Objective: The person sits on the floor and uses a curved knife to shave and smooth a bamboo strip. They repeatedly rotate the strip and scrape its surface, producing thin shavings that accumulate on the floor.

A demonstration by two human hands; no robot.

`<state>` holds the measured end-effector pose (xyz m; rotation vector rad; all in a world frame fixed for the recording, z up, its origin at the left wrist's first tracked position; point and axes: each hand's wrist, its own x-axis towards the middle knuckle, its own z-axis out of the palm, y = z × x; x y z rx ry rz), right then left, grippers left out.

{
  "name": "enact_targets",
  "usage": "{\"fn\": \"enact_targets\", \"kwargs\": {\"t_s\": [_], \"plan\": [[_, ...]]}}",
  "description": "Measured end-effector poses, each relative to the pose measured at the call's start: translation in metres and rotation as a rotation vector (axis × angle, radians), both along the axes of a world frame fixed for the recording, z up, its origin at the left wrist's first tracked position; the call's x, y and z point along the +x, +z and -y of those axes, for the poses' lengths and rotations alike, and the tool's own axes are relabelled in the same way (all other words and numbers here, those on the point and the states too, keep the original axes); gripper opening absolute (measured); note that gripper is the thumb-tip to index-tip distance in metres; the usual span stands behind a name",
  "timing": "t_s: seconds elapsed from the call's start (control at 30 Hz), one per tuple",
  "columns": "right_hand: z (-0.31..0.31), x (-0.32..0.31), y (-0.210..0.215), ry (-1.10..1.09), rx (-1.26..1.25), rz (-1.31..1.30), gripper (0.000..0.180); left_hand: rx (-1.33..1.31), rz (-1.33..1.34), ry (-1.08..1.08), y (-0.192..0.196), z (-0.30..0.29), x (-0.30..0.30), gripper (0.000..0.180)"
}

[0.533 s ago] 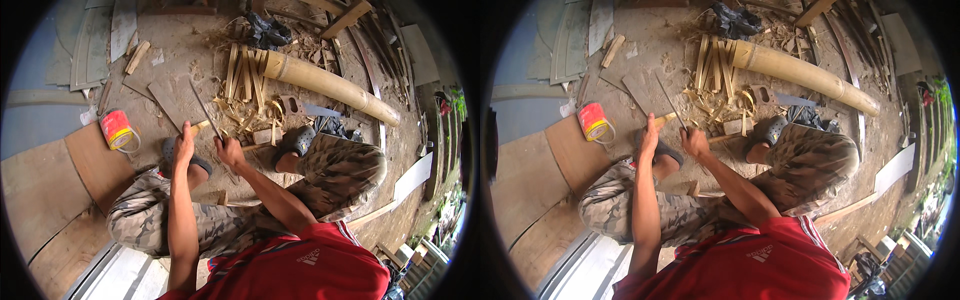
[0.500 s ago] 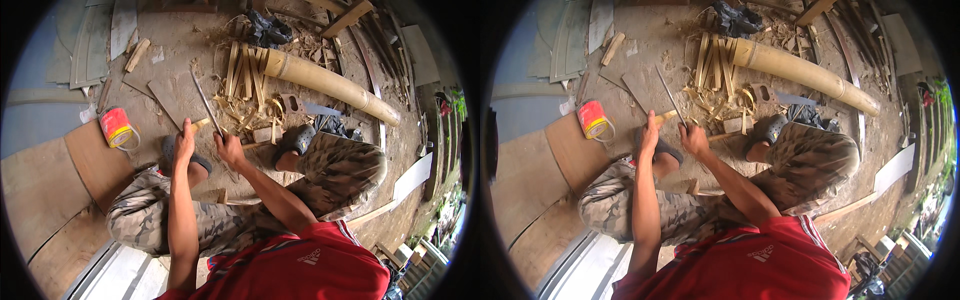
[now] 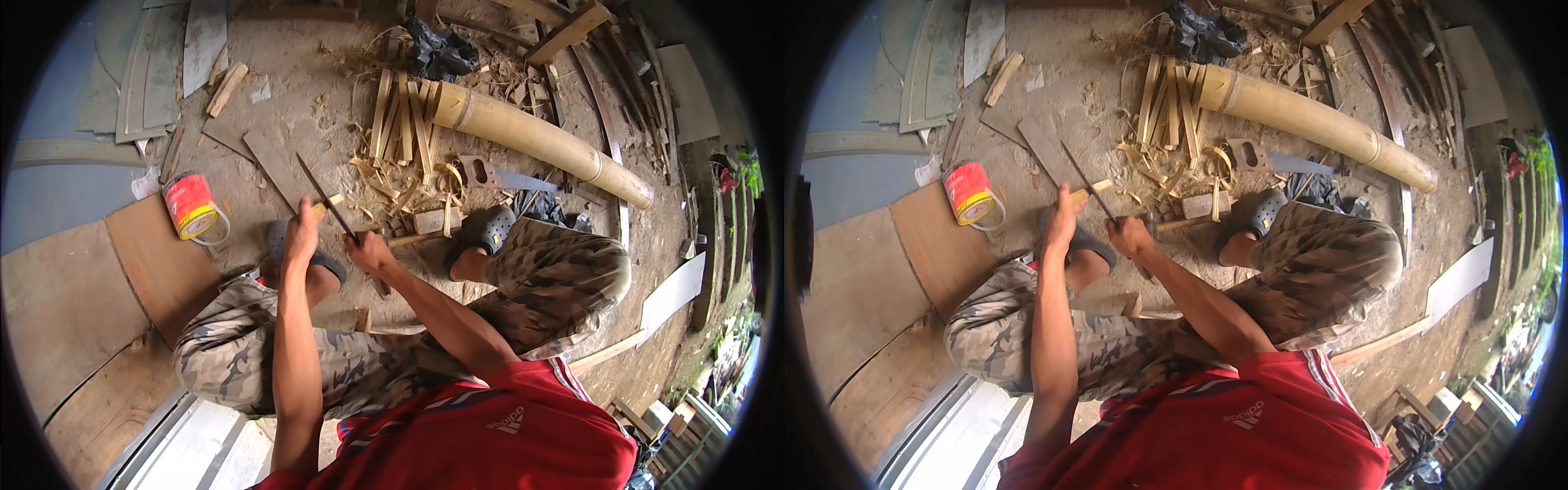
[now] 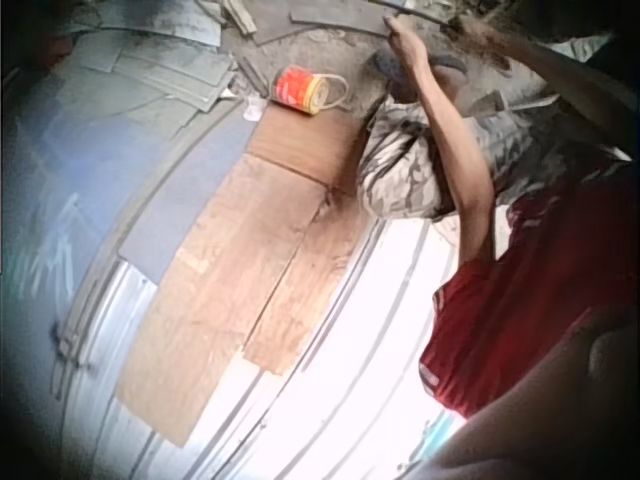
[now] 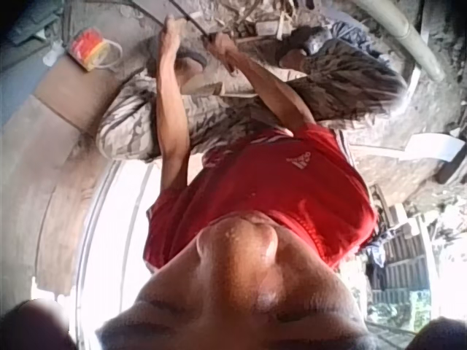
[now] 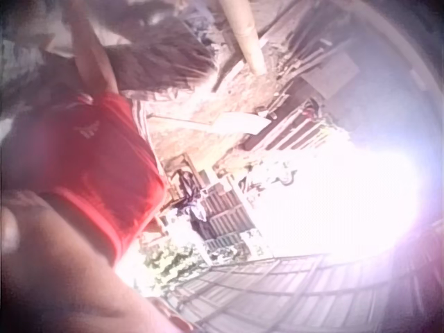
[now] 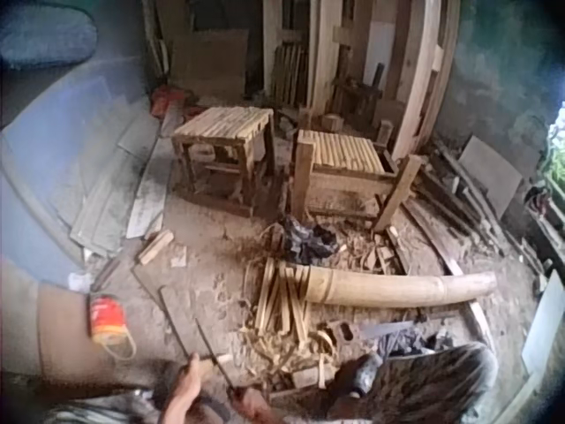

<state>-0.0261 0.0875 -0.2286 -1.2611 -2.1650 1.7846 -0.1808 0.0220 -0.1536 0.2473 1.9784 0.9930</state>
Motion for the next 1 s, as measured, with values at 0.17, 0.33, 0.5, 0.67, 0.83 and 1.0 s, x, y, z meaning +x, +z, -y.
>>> {"fn": "enact_targets", "kwargs": {"t_s": [0.17, 0.33, 0.5, 0.67, 0.83, 1.0], "plan": [[-0.008, -0.013, 0.034, -0.107, 0.025, -0.022, 0.032, 0.017, -0.027, 0.094, 0.001, 0.003, 0.005, 0.086], [0.0, -0.004, 0.001, 0.114, 0.094, 0.149, 0.036, -0.065, -0.009, 0.042, -0.002, -0.003, -0.001, 0.088], [-0.008, -0.003, 0.032, -0.11, 0.008, -0.032, 0.04, -0.09, -0.061, 0.085, 0.013, -0.009, 0.01, 0.092], [-0.013, -0.003, 0.037, 0.087, -0.365, 0.236, 0.039, -0.006, 0.035, 0.188, -0.006, -0.008, 0.0, 0.093], [-0.006, -0.001, 0.018, -0.155, -0.01, -0.016, 0.039, 0.033, 0.068, 0.224, -0.001, -0.009, -0.002, 0.092], [-0.012, -0.012, 0.021, -0.02, -0.061, -0.025, 0.036, 0.01, 0.022, 0.221, 0.007, -0.018, 0.004, 0.086]]}}
